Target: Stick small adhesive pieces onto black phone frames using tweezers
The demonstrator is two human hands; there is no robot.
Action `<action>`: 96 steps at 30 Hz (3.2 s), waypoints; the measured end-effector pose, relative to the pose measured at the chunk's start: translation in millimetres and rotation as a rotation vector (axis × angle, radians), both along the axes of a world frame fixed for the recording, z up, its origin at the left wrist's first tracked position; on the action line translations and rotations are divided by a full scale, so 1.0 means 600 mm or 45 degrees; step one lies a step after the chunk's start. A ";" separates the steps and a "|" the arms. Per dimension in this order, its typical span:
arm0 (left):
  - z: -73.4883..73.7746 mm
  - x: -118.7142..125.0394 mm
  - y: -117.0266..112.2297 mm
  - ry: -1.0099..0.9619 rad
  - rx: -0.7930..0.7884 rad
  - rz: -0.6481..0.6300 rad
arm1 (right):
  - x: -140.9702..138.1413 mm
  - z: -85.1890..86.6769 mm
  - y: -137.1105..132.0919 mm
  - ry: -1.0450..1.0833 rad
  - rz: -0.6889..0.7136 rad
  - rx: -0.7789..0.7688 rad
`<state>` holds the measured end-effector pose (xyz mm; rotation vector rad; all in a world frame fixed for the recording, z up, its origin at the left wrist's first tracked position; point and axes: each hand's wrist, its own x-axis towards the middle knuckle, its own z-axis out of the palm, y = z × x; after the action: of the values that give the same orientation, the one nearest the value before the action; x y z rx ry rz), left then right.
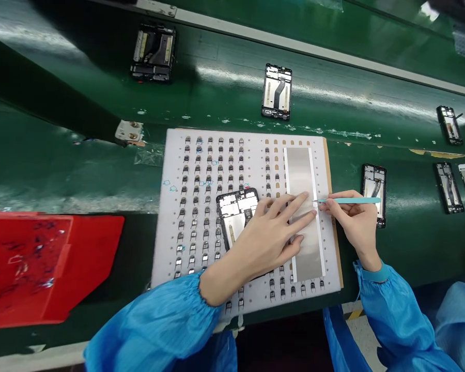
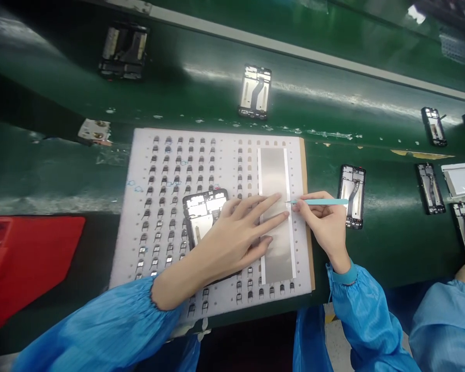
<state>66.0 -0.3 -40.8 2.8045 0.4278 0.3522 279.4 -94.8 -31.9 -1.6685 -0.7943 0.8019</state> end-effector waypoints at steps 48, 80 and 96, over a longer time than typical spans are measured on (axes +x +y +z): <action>0.003 -0.137 0.071 -0.238 -0.082 0.486 | -0.127 -0.005 0.145 0.044 0.471 0.085; -0.014 -0.135 0.075 -0.289 0.117 0.424 | -0.129 -0.004 0.130 -0.588 0.626 0.300; -0.023 -0.137 0.079 -0.339 -0.164 0.458 | -0.131 -0.009 0.132 -0.618 0.620 0.360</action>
<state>-16.1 46.9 -54.5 2.5017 0.8578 0.7349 200.7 -15.6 -37.3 -1.4413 -1.6190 0.5690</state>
